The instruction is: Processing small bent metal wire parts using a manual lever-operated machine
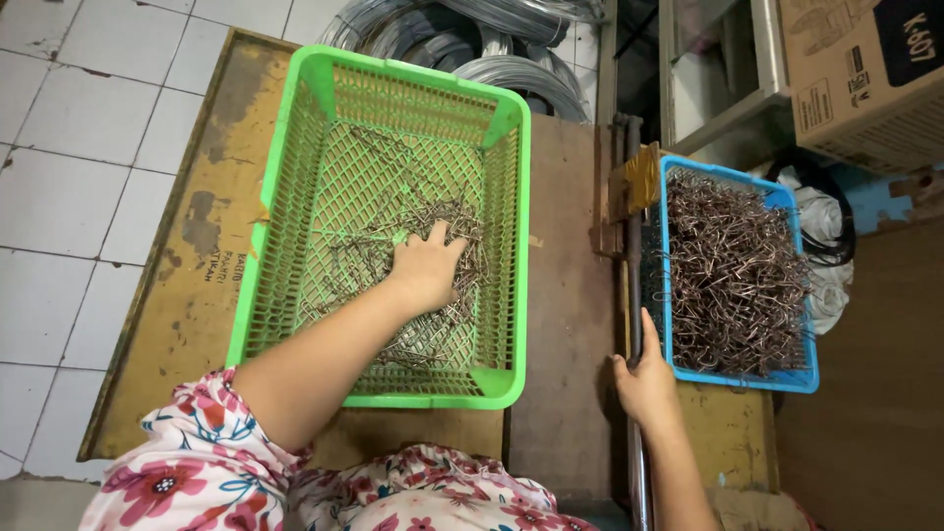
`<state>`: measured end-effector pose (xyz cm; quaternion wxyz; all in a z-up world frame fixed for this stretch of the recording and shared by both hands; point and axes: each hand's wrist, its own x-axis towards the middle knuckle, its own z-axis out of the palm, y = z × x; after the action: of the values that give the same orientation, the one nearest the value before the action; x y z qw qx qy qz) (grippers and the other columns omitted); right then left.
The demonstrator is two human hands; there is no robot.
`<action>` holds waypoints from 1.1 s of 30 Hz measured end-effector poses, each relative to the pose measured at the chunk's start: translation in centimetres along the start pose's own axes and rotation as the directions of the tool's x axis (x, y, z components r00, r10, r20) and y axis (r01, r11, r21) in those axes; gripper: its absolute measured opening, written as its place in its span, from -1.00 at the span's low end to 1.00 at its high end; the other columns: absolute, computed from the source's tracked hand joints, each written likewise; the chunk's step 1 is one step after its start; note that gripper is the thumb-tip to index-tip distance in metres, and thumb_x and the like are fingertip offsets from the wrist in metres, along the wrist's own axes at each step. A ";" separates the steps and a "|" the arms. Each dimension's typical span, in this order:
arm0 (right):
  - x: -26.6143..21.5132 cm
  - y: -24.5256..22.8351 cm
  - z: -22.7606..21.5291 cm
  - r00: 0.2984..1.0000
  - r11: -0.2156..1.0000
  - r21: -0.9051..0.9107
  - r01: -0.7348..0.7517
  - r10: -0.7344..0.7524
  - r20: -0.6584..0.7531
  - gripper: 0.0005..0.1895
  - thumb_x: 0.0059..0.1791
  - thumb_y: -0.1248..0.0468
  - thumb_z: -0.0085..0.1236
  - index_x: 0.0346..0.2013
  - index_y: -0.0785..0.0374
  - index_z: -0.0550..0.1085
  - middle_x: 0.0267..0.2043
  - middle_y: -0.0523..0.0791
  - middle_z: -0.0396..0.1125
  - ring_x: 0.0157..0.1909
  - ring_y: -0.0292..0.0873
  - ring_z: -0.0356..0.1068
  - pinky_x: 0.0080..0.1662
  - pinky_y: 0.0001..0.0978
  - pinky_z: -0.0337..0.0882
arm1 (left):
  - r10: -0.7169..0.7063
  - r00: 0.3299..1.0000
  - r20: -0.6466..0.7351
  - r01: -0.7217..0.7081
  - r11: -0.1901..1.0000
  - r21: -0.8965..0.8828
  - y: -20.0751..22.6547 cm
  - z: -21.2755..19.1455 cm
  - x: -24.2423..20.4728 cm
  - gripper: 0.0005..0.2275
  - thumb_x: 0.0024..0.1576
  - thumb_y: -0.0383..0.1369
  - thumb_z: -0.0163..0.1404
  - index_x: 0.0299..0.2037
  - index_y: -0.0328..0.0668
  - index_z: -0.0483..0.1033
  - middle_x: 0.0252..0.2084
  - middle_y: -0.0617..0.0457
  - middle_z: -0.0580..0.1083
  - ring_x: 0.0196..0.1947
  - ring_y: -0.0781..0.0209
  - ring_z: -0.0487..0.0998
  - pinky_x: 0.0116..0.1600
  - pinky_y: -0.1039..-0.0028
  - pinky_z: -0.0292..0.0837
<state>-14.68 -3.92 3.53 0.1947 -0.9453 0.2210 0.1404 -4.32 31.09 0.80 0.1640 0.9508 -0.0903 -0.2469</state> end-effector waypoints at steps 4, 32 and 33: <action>-1.0 -1.1 -0.6 1.000 1.000 0.029 0.004 -0.004 0.001 -0.05 0.07 0.21 0.17 0.69 -0.36 -0.01 0.05 0.37 0.51 0.22 0.40 0.49 0.22 0.22 0.51 | 0.055 0.997 -0.058 -0.053 0.998 0.039 0.0 0.4 -0.4 -0.31 0.09 -0.15 0.36 0.41 -0.21 0.37 0.33 -0.32 0.23 0.18 -0.60 0.49 0.21 -0.28 0.46; 0.0 -0.3 -0.2 1.000 0.998 0.057 0.008 -0.008 0.004 -0.06 0.07 0.19 0.19 0.68 -0.35 0.01 0.17 0.39 0.45 0.27 0.42 0.44 0.26 0.21 0.49 | 0.308 0.923 -0.230 -0.373 0.567 -0.734 -3.9 -6.3 -1.3 -0.78 0.26 -0.46 0.05 0.08 -0.20 0.65 0.24 -0.26 0.57 0.16 -0.14 0.61 0.32 0.05 0.46; -0.5 -0.6 -0.4 1.000 0.999 0.051 -0.002 0.002 0.005 -0.07 0.07 0.18 0.18 0.68 -0.35 0.00 0.15 0.38 0.46 0.26 0.41 0.45 0.25 0.21 0.50 | 0.283 0.943 -0.175 -0.320 0.626 -0.711 -3.4 -7.2 -2.5 -0.80 0.30 -0.47 0.05 0.08 -0.20 0.67 0.27 -0.27 0.57 0.23 -0.21 0.61 0.38 -0.02 0.43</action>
<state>-14.78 -3.38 4.26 0.2194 -0.9394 0.2251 0.1372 -2.56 36.82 6.56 0.5701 0.7825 -0.1382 -0.2090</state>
